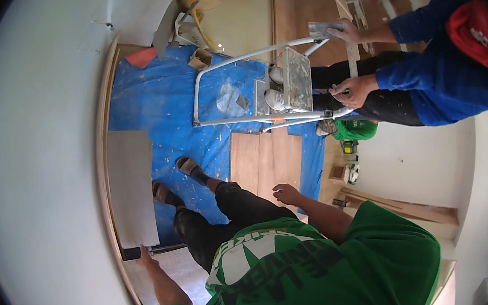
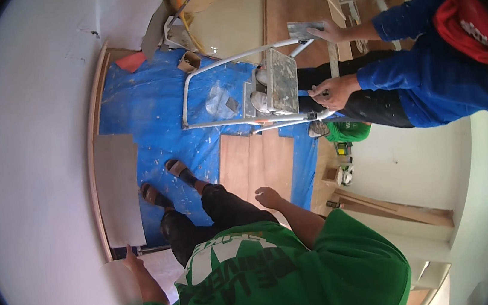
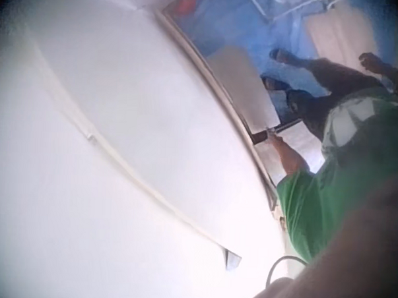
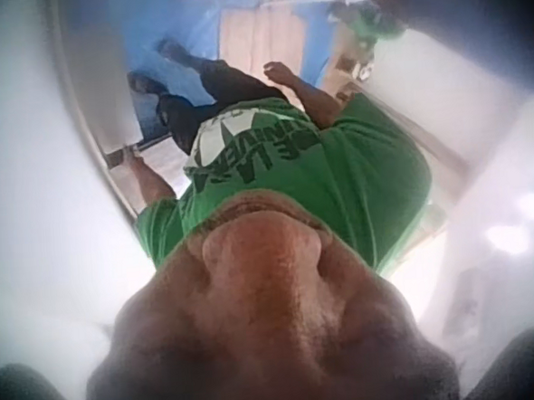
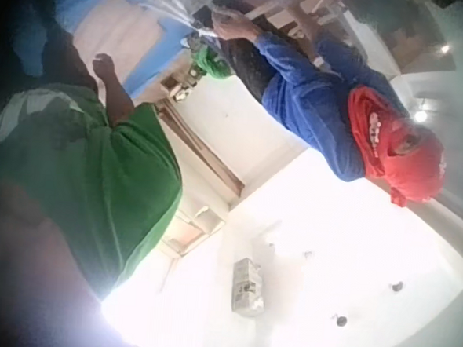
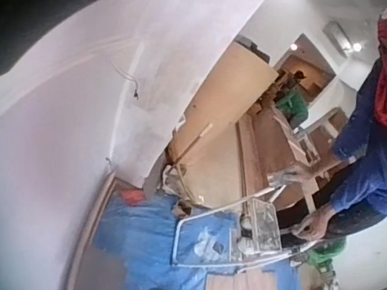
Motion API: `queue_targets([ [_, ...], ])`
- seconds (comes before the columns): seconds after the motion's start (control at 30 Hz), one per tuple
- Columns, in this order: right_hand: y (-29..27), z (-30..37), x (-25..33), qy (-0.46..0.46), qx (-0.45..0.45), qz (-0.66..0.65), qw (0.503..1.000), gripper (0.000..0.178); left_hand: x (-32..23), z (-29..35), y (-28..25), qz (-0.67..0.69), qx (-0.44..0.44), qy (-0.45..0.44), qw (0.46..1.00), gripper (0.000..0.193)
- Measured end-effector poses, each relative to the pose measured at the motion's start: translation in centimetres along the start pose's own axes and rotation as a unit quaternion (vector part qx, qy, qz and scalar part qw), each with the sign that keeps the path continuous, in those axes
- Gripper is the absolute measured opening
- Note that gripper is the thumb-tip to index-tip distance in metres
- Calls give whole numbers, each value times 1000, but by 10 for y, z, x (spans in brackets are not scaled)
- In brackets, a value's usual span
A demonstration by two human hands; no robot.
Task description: The person handles white cabinet doors and wooden frames, aligning them and moving them around the room. They also pick up and place down various wooden panels and components while other workers assemble nearby.
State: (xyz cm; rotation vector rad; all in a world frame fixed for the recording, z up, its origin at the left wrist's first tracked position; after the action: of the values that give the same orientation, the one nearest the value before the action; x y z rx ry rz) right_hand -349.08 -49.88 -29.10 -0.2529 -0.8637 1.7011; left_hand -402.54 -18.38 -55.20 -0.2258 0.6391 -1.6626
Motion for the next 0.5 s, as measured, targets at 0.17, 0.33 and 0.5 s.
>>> queue_targets([
  [0.17, 20, 21, -8, 52, 16, -24, 998, 32, 19, 33, -27, 33, -54, -31, 997, 85],
  [0.33, 26, 23, -4, 17, -57, -84, 995, 35, -3, 115, 22, -10, 413, 68, 908, 20],
  [0.5, 36, 16, -14, -31, -104, -179, 978, 37, -52, 194, 49, -147, 370, 86, 914, 11],
])
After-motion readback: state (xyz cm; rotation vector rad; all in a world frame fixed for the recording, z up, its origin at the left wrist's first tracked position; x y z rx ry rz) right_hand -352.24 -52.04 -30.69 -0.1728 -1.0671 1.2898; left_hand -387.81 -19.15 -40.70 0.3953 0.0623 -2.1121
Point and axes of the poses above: each hand's wrist, its own z-axis away from the middle knuckle, its own y-axis out of the palm, x = y × z, the point moved 6 cm from there along -z, towards the middle knuckle, and after that the axes turned 4 degrees about -y, right-handed, at the moved point
